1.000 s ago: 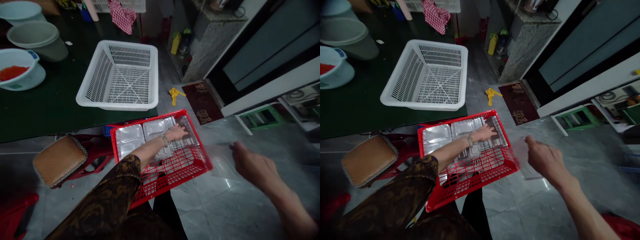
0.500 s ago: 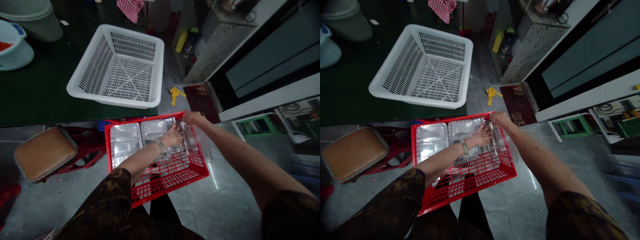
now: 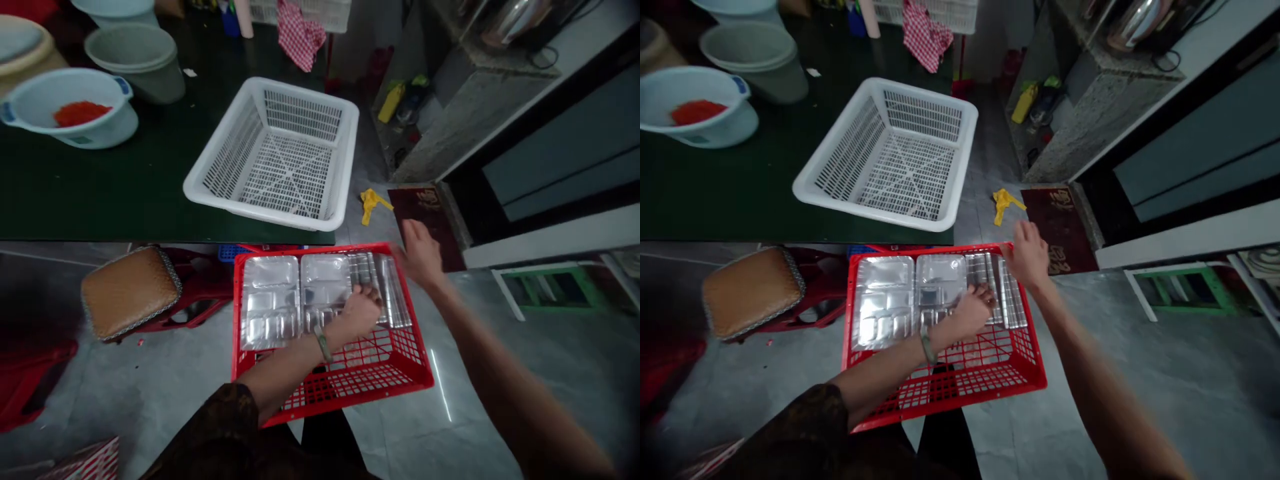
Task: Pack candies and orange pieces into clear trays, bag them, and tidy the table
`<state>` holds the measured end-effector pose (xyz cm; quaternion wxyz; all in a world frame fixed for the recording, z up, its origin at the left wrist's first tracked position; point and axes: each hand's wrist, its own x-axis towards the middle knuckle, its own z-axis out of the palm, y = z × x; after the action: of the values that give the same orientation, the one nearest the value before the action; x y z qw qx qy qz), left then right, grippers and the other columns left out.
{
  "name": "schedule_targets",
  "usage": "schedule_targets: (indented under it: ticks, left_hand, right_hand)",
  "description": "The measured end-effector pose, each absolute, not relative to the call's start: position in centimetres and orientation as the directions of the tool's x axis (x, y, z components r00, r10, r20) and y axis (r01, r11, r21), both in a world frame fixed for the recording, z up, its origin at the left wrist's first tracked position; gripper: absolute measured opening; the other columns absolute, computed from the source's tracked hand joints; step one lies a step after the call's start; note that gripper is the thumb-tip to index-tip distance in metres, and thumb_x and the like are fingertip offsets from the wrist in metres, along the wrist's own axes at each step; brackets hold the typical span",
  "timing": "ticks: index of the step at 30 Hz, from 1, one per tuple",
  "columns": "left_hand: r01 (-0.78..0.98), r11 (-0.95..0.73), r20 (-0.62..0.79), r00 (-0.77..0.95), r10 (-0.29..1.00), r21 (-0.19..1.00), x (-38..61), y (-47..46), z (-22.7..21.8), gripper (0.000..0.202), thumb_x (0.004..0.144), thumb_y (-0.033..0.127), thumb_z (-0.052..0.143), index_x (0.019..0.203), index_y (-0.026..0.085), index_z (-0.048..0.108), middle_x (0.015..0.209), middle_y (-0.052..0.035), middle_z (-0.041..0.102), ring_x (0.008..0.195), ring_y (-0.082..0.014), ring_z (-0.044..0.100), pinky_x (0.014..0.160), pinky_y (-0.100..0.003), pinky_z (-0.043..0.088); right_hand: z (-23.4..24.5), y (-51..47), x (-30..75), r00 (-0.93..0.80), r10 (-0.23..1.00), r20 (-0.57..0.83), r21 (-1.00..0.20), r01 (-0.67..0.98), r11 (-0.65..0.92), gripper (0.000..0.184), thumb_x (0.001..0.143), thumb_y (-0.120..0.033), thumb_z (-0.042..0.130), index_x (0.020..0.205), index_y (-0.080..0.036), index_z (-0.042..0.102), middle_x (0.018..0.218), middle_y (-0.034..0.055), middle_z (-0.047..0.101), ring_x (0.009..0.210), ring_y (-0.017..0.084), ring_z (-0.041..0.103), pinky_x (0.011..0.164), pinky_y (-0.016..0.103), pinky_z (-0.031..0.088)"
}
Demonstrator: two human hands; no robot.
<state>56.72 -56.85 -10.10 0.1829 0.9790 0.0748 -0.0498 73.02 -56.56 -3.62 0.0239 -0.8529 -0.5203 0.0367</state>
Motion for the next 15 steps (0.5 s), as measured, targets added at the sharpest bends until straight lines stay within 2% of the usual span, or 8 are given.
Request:
schedule_targets:
  ticks: [1, 2, 3, 7, 10, 13, 15]
  left_hand:
    - [0.166, -0.920, -0.103, 0.985, 0.138, 0.356, 56.1, -57.2, -10.2, 0.022, 0.083, 0.018, 0.049, 0.099, 0.012, 0.062, 0.118, -0.0141, 0.059, 0.120, -0.0305, 0.043, 0.096, -0.049, 0.037]
    - [0.168, -0.917, -0.075, 0.986, 0.151, 0.363, 55.4, -57.7, -10.3, 0.022, 0.084, 0.020, 0.048, 0.099, 0.012, 0.062, 0.118, -0.0144, 0.058, 0.121, -0.0313, 0.042, 0.096, -0.050, 0.037]
    - [0.175, -0.913, -0.047, 0.984, 0.169, 0.369, 54.6, -58.1, -10.5, 0.023, 0.085, 0.021, 0.047, 0.099, 0.012, 0.062, 0.118, -0.0145, 0.058, 0.123, -0.0320, 0.041, 0.097, -0.050, 0.037]
    - [0.261, -0.883, 0.006, 0.958, 0.286, 0.390, 50.1, -59.5, -10.4, 0.034, 0.083, 0.028, 0.049, 0.112, 0.013, 0.058, 0.124, -0.0147, 0.056, 0.129, -0.0327, 0.037, 0.103, -0.055, 0.033]
    - [0.449, -0.781, 0.020, 0.862, 0.507, 0.434, 45.1, -59.9, -9.3, 0.039, 0.081, 0.027, 0.048, 0.118, 0.018, 0.056, 0.129, -0.0114, 0.055, 0.129, -0.0305, 0.039, 0.101, -0.053, 0.039]
    - [0.637, -0.583, 0.129, 0.612, 0.780, 0.504, 39.3, -59.7, -8.4, 0.040, 0.083, 0.022, 0.043, 0.121, 0.025, 0.055, 0.126, -0.0098, 0.057, 0.123, -0.0263, 0.048, 0.097, -0.047, 0.047]
    - [0.679, -0.475, 0.224, 0.428, 0.876, 0.560, 35.4, -59.1, -8.2, 0.043, 0.084, 0.022, 0.041, 0.125, 0.028, 0.053, 0.123, -0.0110, 0.058, 0.116, -0.0252, 0.053, 0.094, -0.045, 0.050]
  right_hand:
    - [-4.2, -58.1, 72.6, 0.467, 0.881, 0.068, -0.089, 0.883, -0.461, 0.056, 0.090, -0.036, 0.040, 0.138, -0.008, 0.034, 0.141, 0.0225, 0.039, 0.133, 0.033, 0.033, 0.099, 0.052, 0.037]
    - [-5.3, -59.5, 71.9, 0.464, 0.877, 0.125, -0.105, 0.885, -0.453, 0.059, 0.091, -0.038, 0.036, 0.141, -0.007, 0.028, 0.145, 0.0229, 0.033, 0.137, 0.033, 0.026, 0.101, 0.053, 0.035]
    - [-7.0, -60.6, 71.1, 0.454, 0.881, 0.133, -0.127, 0.889, -0.439, 0.061, 0.092, -0.040, 0.032, 0.142, -0.005, 0.026, 0.146, 0.0237, 0.032, 0.138, 0.033, 0.025, 0.102, 0.053, 0.034]
    - [-14.4, -61.9, 68.4, 0.373, 0.920, 0.124, -0.175, 0.920, -0.350, 0.065, 0.091, -0.046, 0.032, 0.135, 0.003, 0.036, 0.142, 0.0288, 0.035, 0.134, 0.038, 0.030, 0.105, 0.056, 0.029]
    - [-16.6, -61.5, 68.1, 0.370, 0.911, 0.181, -0.235, 0.916, -0.325, 0.066, 0.090, -0.048, 0.031, 0.133, 0.002, 0.041, 0.143, 0.0282, 0.034, 0.134, 0.040, 0.029, 0.106, 0.059, 0.026]
    - [-15.7, -61.2, 68.2, 0.464, 0.859, 0.218, -0.399, 0.845, -0.355, 0.067, 0.087, -0.055, 0.032, 0.126, -0.003, 0.049, 0.138, 0.0281, 0.041, 0.131, 0.044, 0.033, 0.102, 0.065, 0.028]
    - [-14.0, -60.1, 67.4, 0.591, 0.786, 0.182, -0.627, 0.685, -0.370, 0.067, 0.081, -0.062, 0.041, 0.118, -0.007, 0.053, 0.130, 0.0279, 0.049, 0.124, 0.045, 0.042, 0.097, 0.067, 0.033]
